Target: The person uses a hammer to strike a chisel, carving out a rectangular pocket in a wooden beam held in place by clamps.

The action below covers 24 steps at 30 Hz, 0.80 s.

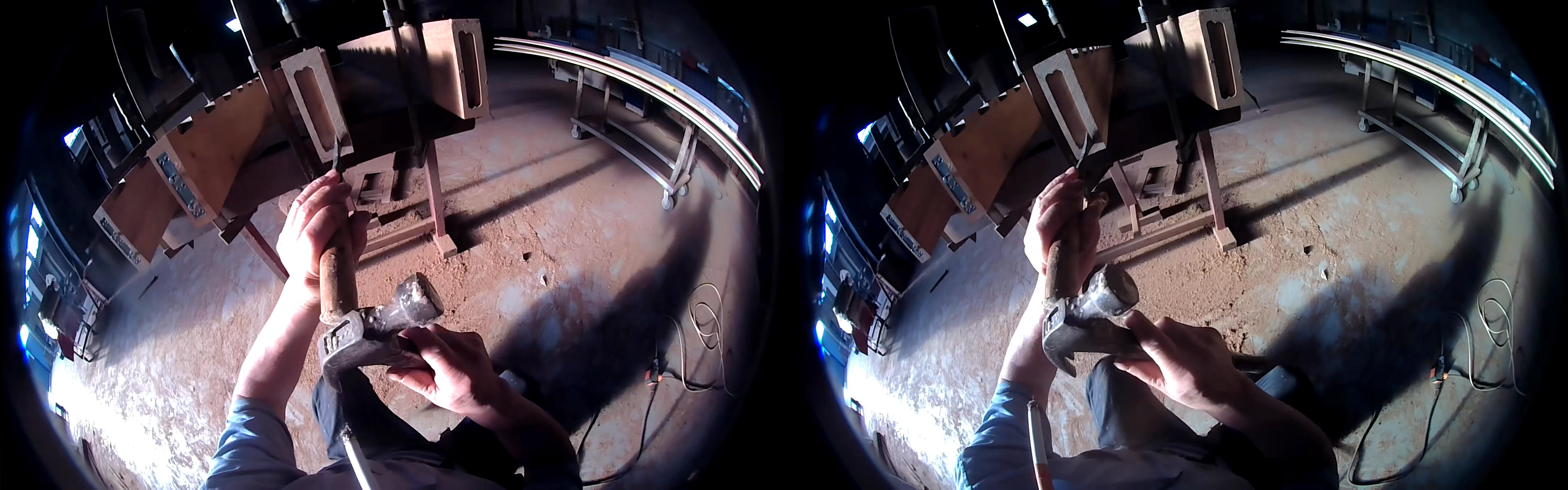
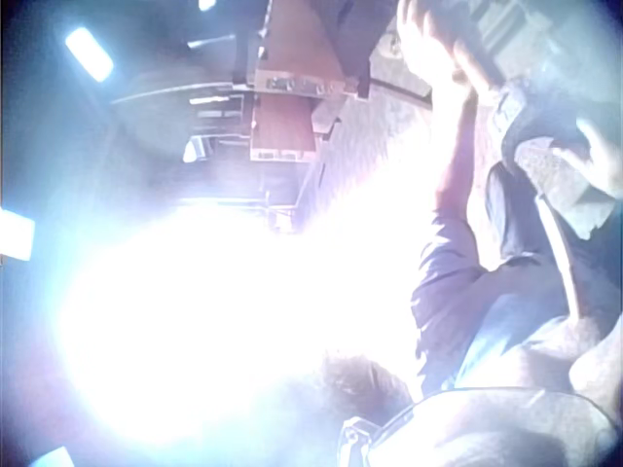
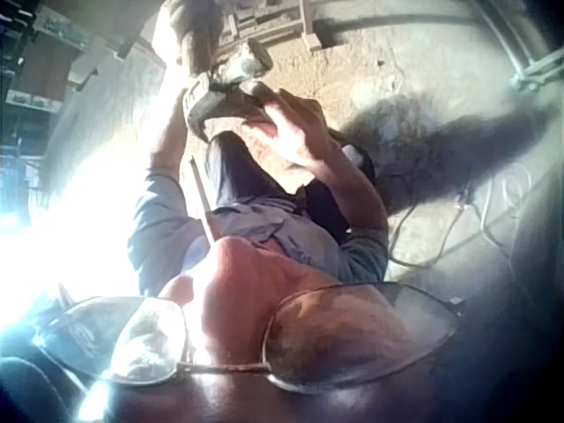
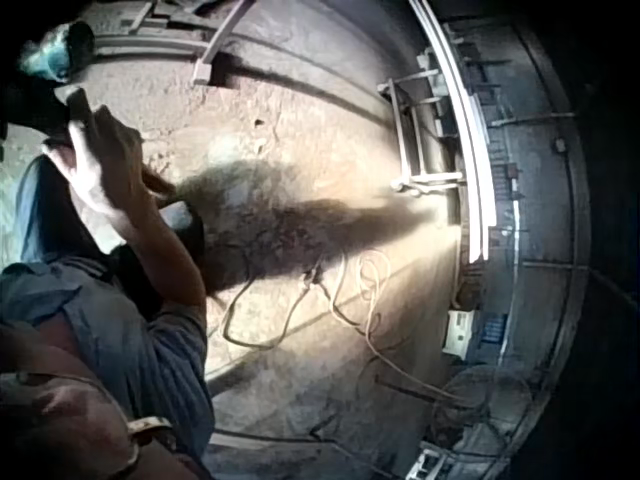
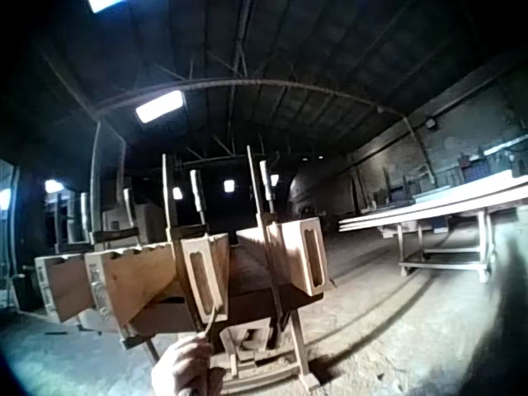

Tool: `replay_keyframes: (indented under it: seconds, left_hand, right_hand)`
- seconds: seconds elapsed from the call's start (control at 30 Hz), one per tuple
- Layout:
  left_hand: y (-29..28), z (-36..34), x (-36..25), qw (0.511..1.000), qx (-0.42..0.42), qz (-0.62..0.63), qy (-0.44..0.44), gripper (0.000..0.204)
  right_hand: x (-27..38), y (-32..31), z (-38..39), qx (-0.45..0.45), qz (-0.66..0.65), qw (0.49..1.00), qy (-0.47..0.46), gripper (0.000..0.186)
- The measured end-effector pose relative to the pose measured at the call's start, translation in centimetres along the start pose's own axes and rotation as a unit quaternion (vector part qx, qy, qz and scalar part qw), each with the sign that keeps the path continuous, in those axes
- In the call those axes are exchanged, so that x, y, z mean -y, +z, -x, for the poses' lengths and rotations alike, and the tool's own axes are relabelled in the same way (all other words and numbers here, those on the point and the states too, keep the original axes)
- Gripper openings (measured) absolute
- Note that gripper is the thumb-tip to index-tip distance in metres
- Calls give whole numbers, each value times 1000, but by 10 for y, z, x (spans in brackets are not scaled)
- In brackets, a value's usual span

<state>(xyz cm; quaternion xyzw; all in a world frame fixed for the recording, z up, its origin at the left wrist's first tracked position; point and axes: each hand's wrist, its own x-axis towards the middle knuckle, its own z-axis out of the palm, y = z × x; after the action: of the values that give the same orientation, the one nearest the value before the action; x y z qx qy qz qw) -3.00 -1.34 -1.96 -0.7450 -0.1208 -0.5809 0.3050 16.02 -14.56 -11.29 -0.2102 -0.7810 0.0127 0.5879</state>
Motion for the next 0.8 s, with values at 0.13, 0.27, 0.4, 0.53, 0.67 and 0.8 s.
replay_keyframes:
  seconds: [0.13, 0.27, 0.4, 0.53, 0.67, 0.8]
  left_hand:
    - [0, -10, -9, 999, 25, -34, -4, 33]
    - [5, -12, -16, 997, 23, -71, -23, 22]
    - [8, -15, -19, 996, 26, -85, -18, 26]
    - [18, -21, -21, 998, 9, -63, -2, 28]
    - [6, -13, -17, 997, 42, -62, -13, 31]
    - [-9, -8, -1, 991, -17, 35, -128, 26]
  right_hand:
    - [6, -10, 0, 9, 25, 1000, -10, 74]
    - [-3, -13, 0, -26, 47, 997, -58, 56]
    - [0, -21, -1, 21, 106, 994, 27, 48]
    - [-20, -10, 38, -3, 16, 998, 64, 46]
    - [-13, -17, 11, 13, 115, 992, 57, 48]
    - [-4, -25, 17, -5, 72, 995, 63, 49]
